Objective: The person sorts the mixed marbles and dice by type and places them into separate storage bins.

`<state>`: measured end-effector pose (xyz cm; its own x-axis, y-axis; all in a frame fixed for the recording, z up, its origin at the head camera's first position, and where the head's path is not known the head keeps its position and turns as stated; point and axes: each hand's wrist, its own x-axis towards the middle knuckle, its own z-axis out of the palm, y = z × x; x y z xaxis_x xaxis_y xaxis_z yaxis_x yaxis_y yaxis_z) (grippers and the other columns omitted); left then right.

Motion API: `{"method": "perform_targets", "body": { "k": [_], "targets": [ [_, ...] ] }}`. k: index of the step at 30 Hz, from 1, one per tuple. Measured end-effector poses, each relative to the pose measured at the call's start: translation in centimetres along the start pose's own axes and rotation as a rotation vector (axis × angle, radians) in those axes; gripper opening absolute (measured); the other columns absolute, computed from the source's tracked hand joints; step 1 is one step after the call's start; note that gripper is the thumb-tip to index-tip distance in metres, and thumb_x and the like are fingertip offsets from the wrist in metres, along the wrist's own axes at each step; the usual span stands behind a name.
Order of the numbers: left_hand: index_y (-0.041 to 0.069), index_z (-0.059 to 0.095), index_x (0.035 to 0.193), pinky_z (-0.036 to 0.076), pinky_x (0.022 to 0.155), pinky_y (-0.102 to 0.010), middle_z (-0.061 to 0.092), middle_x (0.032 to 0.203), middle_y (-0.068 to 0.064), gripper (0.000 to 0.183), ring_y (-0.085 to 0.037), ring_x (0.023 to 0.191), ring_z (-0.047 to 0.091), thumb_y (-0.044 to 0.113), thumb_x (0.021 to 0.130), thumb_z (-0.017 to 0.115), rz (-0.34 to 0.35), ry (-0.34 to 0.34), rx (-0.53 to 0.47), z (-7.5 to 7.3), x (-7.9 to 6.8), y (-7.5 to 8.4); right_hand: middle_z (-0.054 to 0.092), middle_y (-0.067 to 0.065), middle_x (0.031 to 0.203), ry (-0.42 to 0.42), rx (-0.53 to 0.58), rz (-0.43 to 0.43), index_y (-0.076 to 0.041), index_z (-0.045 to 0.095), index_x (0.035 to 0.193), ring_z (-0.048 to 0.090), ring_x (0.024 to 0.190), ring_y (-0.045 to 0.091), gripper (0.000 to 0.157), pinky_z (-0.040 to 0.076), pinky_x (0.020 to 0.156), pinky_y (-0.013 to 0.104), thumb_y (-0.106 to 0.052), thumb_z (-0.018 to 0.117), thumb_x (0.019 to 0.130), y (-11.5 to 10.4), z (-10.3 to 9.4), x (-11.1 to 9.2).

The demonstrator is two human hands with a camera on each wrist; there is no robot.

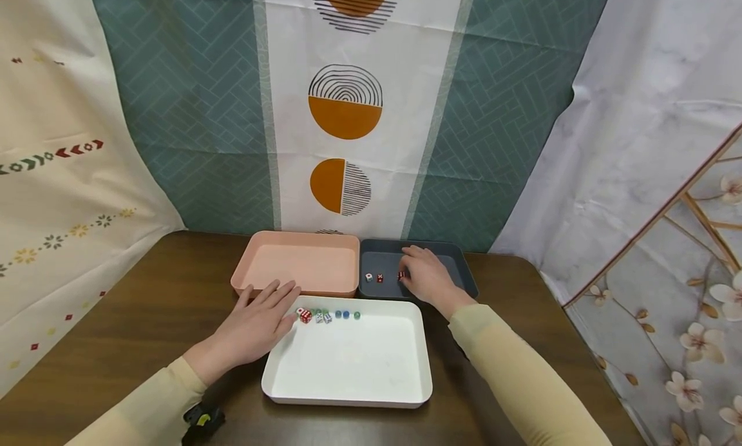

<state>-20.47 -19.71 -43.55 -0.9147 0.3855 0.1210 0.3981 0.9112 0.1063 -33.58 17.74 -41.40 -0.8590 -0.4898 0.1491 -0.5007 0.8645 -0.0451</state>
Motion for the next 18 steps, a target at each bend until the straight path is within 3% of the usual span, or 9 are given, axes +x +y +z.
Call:
{"method": "perform_targets", "body": {
  "k": [18],
  "targets": [
    [0.008,0.045,0.169,0.019,0.126,-0.076,0.039,0.176,-0.012,0.062,-0.041,0.164,0.031,0.04,0.117,0.052,-0.011,-0.004,0.008,0.0,0.14,-0.11,0.054,0.024,0.162,-0.027,-0.003,-0.003,-0.01,0.078,0.113,0.045,0.155,0.044,0.014,0.03,0.129,0.06,-0.013,0.084,0.1,-0.57,0.78,0.58]
  ]
}}
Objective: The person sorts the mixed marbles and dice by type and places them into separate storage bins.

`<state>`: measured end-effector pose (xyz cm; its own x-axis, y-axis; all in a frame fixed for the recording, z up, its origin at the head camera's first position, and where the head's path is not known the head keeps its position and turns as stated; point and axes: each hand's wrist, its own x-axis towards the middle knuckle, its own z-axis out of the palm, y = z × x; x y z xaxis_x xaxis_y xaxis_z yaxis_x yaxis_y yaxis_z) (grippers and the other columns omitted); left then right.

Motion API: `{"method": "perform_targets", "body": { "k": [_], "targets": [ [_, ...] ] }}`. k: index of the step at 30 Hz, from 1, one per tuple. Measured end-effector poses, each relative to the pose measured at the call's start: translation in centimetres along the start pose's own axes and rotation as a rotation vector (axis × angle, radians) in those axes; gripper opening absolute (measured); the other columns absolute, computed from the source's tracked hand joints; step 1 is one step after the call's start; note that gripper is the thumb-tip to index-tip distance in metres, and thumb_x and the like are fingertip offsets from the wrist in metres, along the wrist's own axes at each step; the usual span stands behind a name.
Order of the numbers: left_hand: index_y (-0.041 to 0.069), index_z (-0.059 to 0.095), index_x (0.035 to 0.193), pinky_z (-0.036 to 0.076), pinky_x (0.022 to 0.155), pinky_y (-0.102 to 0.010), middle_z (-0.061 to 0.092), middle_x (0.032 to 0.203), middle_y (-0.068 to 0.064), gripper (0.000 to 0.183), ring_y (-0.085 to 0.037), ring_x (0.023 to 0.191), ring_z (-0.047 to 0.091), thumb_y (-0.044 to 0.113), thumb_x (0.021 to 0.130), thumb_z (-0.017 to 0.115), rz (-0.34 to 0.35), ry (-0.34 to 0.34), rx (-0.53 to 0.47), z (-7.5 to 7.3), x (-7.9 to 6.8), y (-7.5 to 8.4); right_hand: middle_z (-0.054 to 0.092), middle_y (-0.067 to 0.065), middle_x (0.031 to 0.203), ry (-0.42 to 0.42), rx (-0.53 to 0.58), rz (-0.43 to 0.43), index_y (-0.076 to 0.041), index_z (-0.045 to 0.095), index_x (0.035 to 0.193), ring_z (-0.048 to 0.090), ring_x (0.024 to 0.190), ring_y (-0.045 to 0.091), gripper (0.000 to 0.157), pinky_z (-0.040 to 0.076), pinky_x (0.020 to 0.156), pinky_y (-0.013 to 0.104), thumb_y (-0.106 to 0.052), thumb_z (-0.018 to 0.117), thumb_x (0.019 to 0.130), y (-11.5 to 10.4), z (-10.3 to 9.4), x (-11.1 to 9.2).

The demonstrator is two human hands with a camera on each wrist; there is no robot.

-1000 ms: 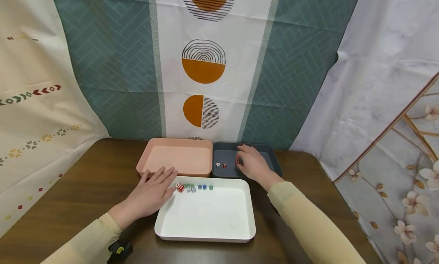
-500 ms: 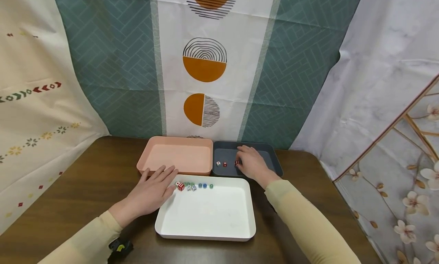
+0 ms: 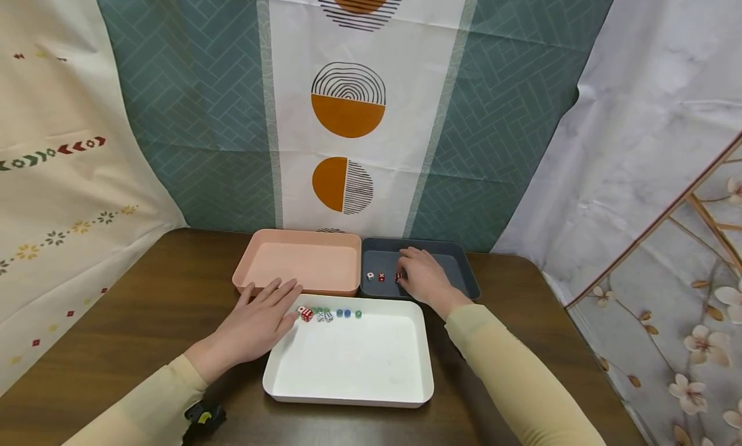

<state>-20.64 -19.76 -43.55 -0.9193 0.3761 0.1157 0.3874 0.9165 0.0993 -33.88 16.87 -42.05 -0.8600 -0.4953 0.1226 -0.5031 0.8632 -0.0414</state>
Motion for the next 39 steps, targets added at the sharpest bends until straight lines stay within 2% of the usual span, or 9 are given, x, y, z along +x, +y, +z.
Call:
{"method": "perform_targets", "body": {
  "k": [39],
  "targets": [
    [0.008,0.045,0.169,0.018,0.127,-0.076,0.038,0.176,-0.012,0.061,-0.041,0.164,0.03,0.04,0.117,0.05,-0.001,-0.001,-0.013,-0.09,-0.06,-0.02,0.057,0.024,0.159,0.026,0.005,0.0,-0.01,0.079,0.11,0.049,0.152,0.043,0.013,0.032,0.129,0.059,-0.013,0.085,0.099,-0.63,0.09,0.43]
  ]
}}
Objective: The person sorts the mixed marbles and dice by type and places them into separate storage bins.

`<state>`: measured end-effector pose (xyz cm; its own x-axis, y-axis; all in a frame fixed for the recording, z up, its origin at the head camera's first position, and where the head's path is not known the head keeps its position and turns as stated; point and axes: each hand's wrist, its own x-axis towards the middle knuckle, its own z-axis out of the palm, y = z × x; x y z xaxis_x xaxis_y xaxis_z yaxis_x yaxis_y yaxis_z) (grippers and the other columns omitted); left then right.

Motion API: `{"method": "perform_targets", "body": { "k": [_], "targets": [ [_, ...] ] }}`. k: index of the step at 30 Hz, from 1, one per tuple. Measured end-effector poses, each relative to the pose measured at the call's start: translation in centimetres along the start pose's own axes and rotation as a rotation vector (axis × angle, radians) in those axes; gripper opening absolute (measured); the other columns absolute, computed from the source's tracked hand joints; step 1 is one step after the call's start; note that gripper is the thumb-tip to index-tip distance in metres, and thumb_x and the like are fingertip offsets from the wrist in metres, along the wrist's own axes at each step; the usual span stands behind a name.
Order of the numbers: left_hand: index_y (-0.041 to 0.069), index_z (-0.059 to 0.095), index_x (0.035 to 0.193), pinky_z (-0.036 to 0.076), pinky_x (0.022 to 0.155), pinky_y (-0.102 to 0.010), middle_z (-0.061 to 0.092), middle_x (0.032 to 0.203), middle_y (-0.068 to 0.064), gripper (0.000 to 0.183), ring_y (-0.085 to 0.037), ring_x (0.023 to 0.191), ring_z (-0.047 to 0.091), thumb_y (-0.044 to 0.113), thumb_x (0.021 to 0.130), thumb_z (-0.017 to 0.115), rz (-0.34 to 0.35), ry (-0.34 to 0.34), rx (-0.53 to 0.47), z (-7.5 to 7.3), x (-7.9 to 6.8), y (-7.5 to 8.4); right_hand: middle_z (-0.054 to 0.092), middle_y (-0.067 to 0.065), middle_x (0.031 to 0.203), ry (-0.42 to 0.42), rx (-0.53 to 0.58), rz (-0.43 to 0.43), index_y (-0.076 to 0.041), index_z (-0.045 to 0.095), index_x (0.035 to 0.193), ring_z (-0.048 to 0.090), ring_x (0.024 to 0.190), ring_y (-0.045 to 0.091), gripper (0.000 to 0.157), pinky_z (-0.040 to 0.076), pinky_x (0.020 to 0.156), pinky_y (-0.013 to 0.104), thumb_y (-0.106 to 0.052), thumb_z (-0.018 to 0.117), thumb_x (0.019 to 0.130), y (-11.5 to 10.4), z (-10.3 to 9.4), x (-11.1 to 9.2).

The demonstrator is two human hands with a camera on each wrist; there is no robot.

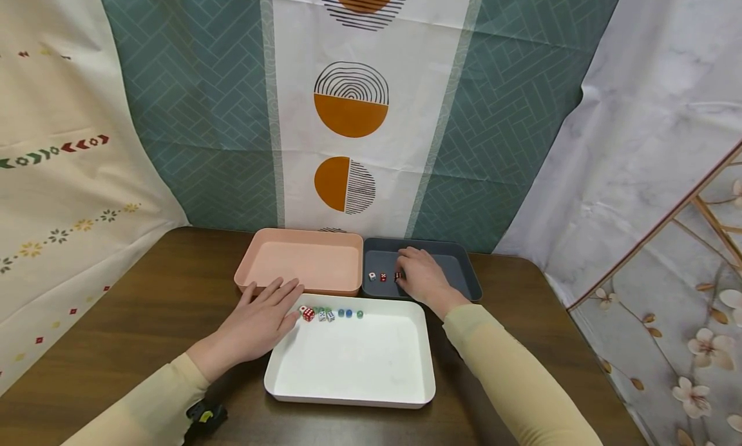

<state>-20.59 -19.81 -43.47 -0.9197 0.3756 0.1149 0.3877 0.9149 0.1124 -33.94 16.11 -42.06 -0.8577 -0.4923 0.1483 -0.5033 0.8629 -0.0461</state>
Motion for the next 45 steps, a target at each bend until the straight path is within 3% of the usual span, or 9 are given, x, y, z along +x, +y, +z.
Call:
{"method": "perform_targets", "body": {
  "k": [6,15,22,37,45],
  "targets": [
    [0.008,0.044,0.169,0.018,0.127,-0.076,0.038,0.176,-0.012,0.061,-0.041,0.164,0.03,0.039,0.117,0.051,0.0,0.001,0.0,-0.1,0.0,0.0,0.056,0.023,0.16,0.023,0.014,-0.009,-0.009,0.078,0.112,0.049,0.151,0.043,0.015,0.03,0.13,0.059,-0.015,0.085,0.099,-0.4,-0.5,-0.3],
    [0.008,0.044,0.169,0.018,0.126,-0.076,0.038,0.176,-0.012,0.062,-0.041,0.164,0.03,0.04,0.117,0.05,0.002,0.004,0.005,-0.2,0.0,-0.1,0.053,0.018,0.165,0.028,0.037,-0.011,-0.007,0.078,0.132,0.044,0.157,0.039,0.033,0.025,0.132,0.053,-0.019,0.084,0.101,-2.4,-1.6,-0.8],
    [0.008,0.044,0.169,0.017,0.127,-0.076,0.038,0.176,-0.012,0.061,-0.041,0.164,0.03,0.039,0.117,0.051,0.001,0.006,-0.008,-0.2,0.0,0.0,0.053,0.017,0.165,0.07,0.118,-0.09,-0.006,0.078,0.131,0.041,0.159,0.038,0.033,0.025,0.133,0.053,-0.017,0.085,0.1,-4.6,-2.6,-1.8],
    [0.007,0.045,0.169,0.016,0.126,-0.076,0.039,0.176,-0.013,0.061,-0.041,0.164,0.03,0.039,0.118,0.049,0.014,0.008,-0.031,-0.2,-0.2,-0.1,0.056,0.016,0.162,0.107,0.134,-0.267,-0.01,0.079,0.124,0.045,0.157,0.036,0.03,0.028,0.132,0.049,-0.014,0.089,0.096,-8.2,-2.4,-2.6],
    [0.007,0.044,0.169,0.016,0.126,-0.076,0.039,0.176,-0.012,0.061,-0.041,0.164,0.03,0.039,0.117,0.049,0.011,0.001,-0.026,0.0,-0.1,-0.1,0.057,0.013,0.162,0.07,0.127,-0.307,-0.013,0.08,0.123,0.046,0.157,0.034,0.029,0.028,0.132,0.048,-0.016,0.09,0.096,-10.1,-2.1,-2.8]
  ]
}}
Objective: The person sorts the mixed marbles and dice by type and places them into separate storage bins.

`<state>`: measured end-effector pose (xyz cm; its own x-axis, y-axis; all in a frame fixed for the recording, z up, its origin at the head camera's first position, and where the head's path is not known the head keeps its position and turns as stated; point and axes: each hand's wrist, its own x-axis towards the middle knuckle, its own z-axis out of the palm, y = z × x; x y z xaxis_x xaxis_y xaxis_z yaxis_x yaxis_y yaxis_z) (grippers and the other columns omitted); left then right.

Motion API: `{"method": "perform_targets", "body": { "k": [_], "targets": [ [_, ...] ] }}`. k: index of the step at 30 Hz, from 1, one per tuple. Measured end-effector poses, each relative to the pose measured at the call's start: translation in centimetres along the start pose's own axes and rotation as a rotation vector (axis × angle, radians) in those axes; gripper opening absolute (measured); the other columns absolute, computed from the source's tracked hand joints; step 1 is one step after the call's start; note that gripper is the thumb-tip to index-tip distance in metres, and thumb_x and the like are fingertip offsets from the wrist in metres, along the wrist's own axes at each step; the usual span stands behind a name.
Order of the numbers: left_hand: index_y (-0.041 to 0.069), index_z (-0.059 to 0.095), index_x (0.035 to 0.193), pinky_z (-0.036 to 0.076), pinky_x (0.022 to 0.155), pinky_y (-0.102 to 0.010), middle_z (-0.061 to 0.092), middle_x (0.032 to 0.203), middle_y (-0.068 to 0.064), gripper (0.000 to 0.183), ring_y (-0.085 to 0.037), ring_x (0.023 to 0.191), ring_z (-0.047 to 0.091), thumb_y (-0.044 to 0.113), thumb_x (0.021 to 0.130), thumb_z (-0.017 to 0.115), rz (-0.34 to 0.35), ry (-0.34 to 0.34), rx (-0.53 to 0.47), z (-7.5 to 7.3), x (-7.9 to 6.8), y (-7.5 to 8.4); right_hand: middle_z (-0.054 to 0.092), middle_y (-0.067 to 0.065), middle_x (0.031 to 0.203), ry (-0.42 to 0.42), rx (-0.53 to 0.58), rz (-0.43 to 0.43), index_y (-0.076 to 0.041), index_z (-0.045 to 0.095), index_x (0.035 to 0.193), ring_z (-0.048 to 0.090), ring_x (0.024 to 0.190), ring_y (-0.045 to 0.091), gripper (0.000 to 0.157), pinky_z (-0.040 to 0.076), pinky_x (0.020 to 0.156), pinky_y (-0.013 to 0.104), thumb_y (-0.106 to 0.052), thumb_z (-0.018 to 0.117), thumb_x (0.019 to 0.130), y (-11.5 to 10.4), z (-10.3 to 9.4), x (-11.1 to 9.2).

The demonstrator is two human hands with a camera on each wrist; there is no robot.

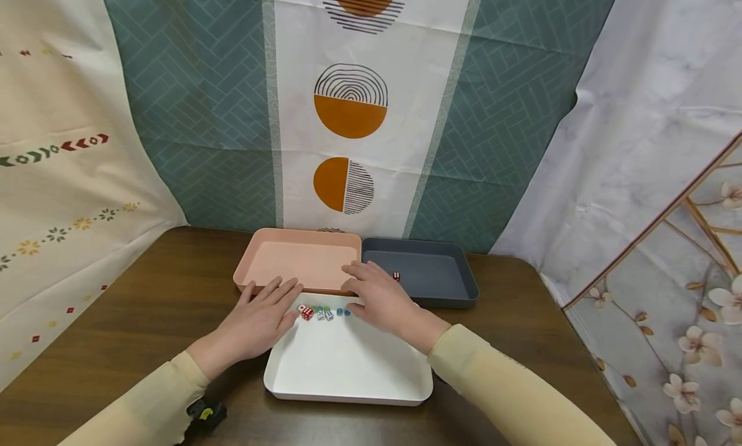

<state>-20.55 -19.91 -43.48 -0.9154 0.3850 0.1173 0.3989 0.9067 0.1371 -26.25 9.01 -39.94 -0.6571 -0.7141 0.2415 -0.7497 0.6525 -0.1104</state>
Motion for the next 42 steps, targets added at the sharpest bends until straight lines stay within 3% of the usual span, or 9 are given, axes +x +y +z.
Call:
{"method": "perform_targets", "body": {
  "k": [9,20,30,42],
  "targets": [
    [0.007,0.044,0.169,0.016,0.127,-0.076,0.038,0.176,-0.012,0.062,-0.041,0.164,0.03,0.04,0.117,0.05,-0.01,-0.012,0.002,0.1,0.0,0.0,0.057,0.011,0.162,-0.043,-0.019,-0.047,-0.013,0.079,0.125,0.046,0.157,0.033,0.03,0.026,0.133,0.049,-0.019,0.089,0.097,-1.3,0.8,0.3],
    [0.008,0.044,0.17,0.016,0.126,-0.076,0.038,0.176,-0.012,0.061,-0.041,0.164,0.03,0.039,0.117,0.05,-0.011,-0.015,0.011,0.0,0.1,-0.1,0.059,0.01,0.161,-0.049,-0.052,-0.091,-0.014,0.08,0.125,0.048,0.155,0.032,0.032,0.026,0.133,0.048,-0.02,0.091,0.096,-1.6,0.2,0.6],
    [0.008,0.043,0.17,0.016,0.127,-0.076,0.038,0.177,-0.012,0.061,-0.041,0.165,0.029,0.039,0.117,0.05,-0.016,-0.019,0.01,-0.1,0.2,-0.1,0.06,0.013,0.159,-0.066,-0.065,-0.108,-0.012,0.079,0.124,0.049,0.154,0.035,0.031,0.028,0.132,0.051,-0.018,0.09,0.096,-1.8,0.1,1.3],
    [0.008,0.043,0.17,0.016,0.127,-0.076,0.037,0.177,-0.011,0.062,-0.04,0.165,0.029,0.04,0.117,0.051,-0.016,-0.02,0.022,0.1,0.1,-0.1,0.06,0.011,0.16,-0.146,-0.123,-0.101,-0.015,0.081,0.123,0.048,0.155,0.032,0.029,0.031,0.13,0.054,-0.02,0.09,0.096,-2.1,0.9,2.4]
  ]
}}
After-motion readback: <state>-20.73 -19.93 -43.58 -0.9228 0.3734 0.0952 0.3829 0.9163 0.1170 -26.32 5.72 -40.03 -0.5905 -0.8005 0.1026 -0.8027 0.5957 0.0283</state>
